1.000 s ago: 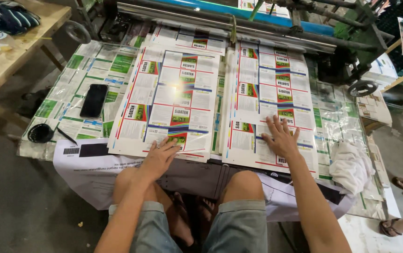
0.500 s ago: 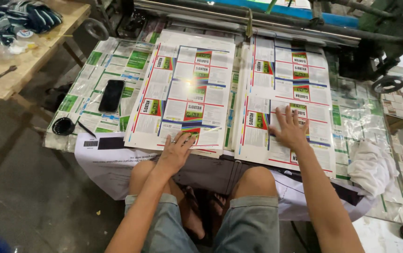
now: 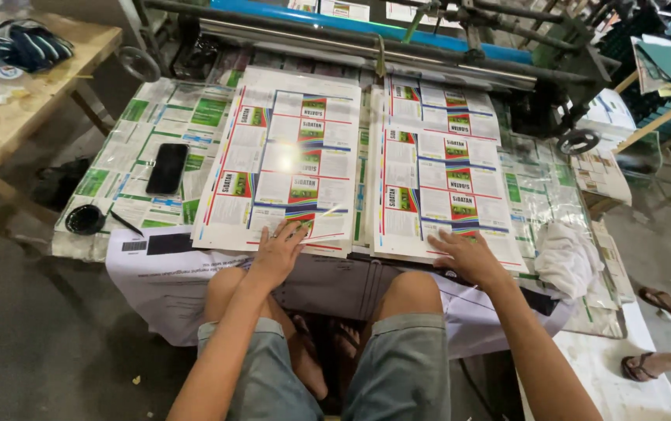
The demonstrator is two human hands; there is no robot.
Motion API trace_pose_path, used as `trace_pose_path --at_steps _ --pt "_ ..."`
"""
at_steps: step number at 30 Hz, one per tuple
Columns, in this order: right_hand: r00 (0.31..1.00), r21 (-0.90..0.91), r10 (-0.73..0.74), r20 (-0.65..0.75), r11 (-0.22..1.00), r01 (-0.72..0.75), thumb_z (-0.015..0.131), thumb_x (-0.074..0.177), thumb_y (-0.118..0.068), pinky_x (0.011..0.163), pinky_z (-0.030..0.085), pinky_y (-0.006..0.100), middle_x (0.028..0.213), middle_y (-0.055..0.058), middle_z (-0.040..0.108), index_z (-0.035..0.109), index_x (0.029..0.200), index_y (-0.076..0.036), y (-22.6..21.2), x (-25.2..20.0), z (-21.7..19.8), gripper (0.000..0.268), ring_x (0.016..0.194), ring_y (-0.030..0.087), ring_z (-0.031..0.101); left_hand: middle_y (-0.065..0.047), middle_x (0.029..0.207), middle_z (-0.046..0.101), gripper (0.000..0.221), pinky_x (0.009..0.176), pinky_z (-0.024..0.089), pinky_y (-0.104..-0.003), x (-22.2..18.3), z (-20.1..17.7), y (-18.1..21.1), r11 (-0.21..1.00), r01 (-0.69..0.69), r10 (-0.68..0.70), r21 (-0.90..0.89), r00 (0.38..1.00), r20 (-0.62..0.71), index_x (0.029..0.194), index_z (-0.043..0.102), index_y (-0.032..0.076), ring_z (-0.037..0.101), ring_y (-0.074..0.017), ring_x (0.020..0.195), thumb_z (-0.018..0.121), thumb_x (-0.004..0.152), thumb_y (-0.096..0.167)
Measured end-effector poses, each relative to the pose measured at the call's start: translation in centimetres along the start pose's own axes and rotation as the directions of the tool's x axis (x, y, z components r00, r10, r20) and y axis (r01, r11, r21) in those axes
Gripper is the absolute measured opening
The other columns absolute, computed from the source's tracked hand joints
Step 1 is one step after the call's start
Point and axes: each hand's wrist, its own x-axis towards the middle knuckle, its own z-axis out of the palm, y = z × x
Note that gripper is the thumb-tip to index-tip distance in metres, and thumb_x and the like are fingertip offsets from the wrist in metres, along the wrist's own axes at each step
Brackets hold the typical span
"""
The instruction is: The person sits on the floor and sorts printed sheets from a machine, stacking them into two piles on the table. They occasionally adjust the machine's lever and wipe the surface with a cloth.
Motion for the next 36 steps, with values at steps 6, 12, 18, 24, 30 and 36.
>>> trace_pose_path --at_steps 6,12,18,24,30,36 --pt "0.997 0.057 -0.070 0.033 0.996 0.068 0.072 0.082 -0.048 0.114 0.033 0.054 0.144 0.001 0.060 0.057 0.142 -0.034 0.4 0.6 -1.0 0.063 0.131 0.022 0.056 -0.009 0.145 0.053 0.044 0.111 0.032 -0.069 -0.3 -0.1 0.4 1.000 0.003 -0.003 -0.005 1.000 -0.004 0.141 0.055 0.016 0.045 -0.0346 0.140 0.060 0.098 0.025" --pt "0.989 0.159 0.096 -0.113 0.984 -0.078 0.064 0.102 -0.034 0.118 0.043 0.045 0.134 -0.007 0.073 0.069 0.133 -0.035 -1.5 -1.1 -3.5 0.032 0.126 0.015 0.067 -0.008 0.146 0.054 0.043 0.112 0.031 -0.070 -0.3 0.3 0.5 1.000 0.006 -0.006 -0.022 1.000 -0.015 0.139 0.056 0.017 0.044 -0.0338 0.142 0.060 0.097 0.023" --pt "0.730 0.134 0.225 -0.646 0.974 -0.182 0.064 0.097 -0.021 0.116 0.034 0.054 0.141 0.004 0.066 0.068 0.136 -0.023 -4.3 -2.4 4.7 0.039 0.132 0.025 0.059 -0.010 0.151 0.049 0.046 0.112 0.028 -0.071 0.6 0.5 0.4 1.000 -0.004 0.004 0.004 1.000 0.019 0.144 0.053 0.016 0.039 -0.0357 0.145 0.058 0.098 0.022" --pt "0.710 0.304 0.349 -0.612 0.932 -0.196 0.065 0.098 -0.020 0.118 0.033 0.050 0.144 0.003 0.065 0.068 0.135 -0.024 -5.4 -2.2 6.4 0.038 0.137 0.026 0.057 -0.013 0.161 0.035 0.049 0.112 0.024 -0.071 3.8 1.8 -2.3 1.000 -0.006 0.005 0.005 0.983 0.184 0.147 0.049 0.016 0.032 -0.0357 0.149 0.054 0.098 0.024" --pt "0.713 0.282 0.325 -0.622 0.942 -0.183 0.065 0.098 -0.021 0.117 0.032 0.050 0.143 0.003 0.065 0.068 0.134 -0.022 -5.0 -2.4 5.7 0.036 0.136 0.025 0.057 -0.005 0.164 0.035 0.046 0.115 0.025 -0.072 9.5 1.9 -3.6 0.998 0.069 -0.067 -0.001 0.968 0.241 0.150 0.047 0.022 0.029 -0.0331 0.151 0.049 0.105 0.031" --pt "0.730 0.269 0.320 -0.604 0.944 -0.192 0.065 0.097 -0.021 0.117 0.030 0.048 0.143 0.003 0.065 0.067 0.135 -0.022 -5.0 -2.3 5.9 0.038 0.137 0.024 0.056 -0.004 0.164 0.035 0.046 0.115 0.025 -0.072 12.7 3.2 -5.4 0.998 0.051 -0.058 0.032 0.965 0.256 0.147 0.048 0.023 0.029 -0.0298 0.153 0.052 0.103 0.035"
